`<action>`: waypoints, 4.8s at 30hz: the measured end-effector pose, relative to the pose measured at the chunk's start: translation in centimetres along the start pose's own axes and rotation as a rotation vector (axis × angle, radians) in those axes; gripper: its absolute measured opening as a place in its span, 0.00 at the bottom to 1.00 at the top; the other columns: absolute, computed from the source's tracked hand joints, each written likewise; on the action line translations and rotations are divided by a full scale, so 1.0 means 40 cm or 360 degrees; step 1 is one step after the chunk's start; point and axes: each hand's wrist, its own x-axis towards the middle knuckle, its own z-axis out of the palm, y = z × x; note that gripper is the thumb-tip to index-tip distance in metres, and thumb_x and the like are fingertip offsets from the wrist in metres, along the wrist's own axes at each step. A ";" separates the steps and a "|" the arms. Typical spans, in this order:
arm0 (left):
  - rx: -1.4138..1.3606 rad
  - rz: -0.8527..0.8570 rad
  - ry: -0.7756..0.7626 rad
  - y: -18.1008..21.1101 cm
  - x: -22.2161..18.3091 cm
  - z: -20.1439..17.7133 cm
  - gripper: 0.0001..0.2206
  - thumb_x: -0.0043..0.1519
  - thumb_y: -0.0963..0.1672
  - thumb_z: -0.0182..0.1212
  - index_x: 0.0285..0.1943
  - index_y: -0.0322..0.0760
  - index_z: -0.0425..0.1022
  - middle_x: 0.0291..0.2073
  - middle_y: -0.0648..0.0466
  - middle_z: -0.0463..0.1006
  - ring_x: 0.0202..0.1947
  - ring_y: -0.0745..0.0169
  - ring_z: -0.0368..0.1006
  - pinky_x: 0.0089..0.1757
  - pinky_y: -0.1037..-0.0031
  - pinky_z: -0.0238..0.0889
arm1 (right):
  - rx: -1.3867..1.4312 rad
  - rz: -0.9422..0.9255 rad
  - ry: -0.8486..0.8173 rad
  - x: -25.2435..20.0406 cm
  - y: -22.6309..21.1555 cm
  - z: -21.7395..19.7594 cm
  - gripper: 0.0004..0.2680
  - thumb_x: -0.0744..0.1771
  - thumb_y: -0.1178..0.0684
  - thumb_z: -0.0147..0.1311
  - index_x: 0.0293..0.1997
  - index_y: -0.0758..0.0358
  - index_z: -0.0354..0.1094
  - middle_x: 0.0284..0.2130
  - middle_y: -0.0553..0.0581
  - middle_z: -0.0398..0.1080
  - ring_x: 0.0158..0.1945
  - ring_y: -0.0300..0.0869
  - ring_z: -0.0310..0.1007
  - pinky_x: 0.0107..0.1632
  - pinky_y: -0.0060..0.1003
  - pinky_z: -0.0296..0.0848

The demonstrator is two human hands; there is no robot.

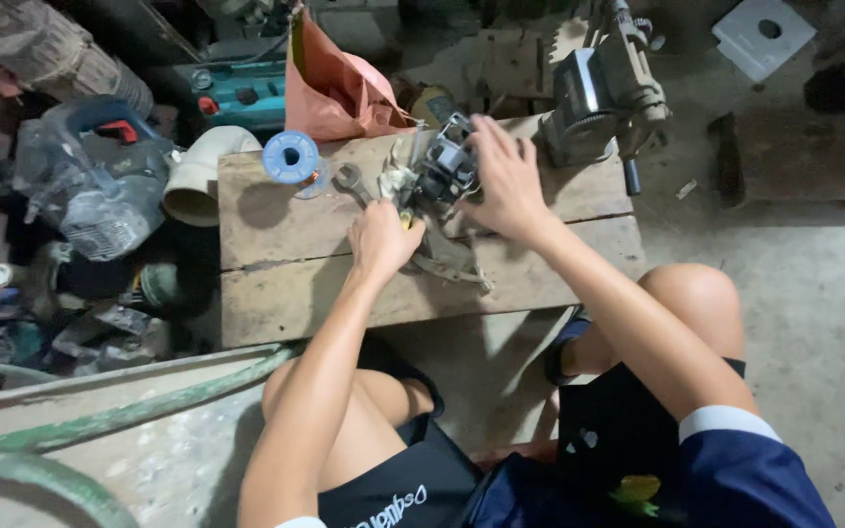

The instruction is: The person uses a screwdriver to remove screws from a motor housing before pulling the components apart by hand. They then set the disassembled pieces down on the wooden workbench.

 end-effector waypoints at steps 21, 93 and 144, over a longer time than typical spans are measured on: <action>-0.0224 0.0167 0.0160 0.053 -0.166 -0.291 0.16 0.57 0.52 0.68 0.33 0.36 0.81 0.22 0.40 0.78 0.27 0.36 0.76 0.32 0.55 0.68 | 0.0481 0.0431 0.0120 -0.024 0.083 0.106 0.26 0.62 0.49 0.66 0.65 0.65 0.59 0.49 0.69 0.73 0.54 0.62 0.70 0.53 0.52 0.69; -0.0616 -0.0010 -0.0074 -0.044 -0.143 -0.280 0.15 0.58 0.49 0.69 0.37 0.30 0.82 0.15 0.47 0.73 0.15 0.60 0.67 0.25 0.66 0.62 | 0.0408 0.0503 0.0076 0.010 0.053 0.049 0.23 0.59 0.43 0.67 0.54 0.69 0.73 0.37 0.70 0.77 0.42 0.59 0.78 0.47 0.47 0.76; -0.0473 -0.0017 -0.0124 -0.053 -0.166 -0.306 0.14 0.58 0.49 0.69 0.38 0.31 0.81 0.16 0.46 0.71 0.18 0.58 0.65 0.28 0.67 0.62 | 0.0478 0.0568 -0.0039 0.010 0.055 0.037 0.24 0.60 0.43 0.67 0.58 0.67 0.73 0.30 0.70 0.76 0.37 0.56 0.79 0.44 0.46 0.76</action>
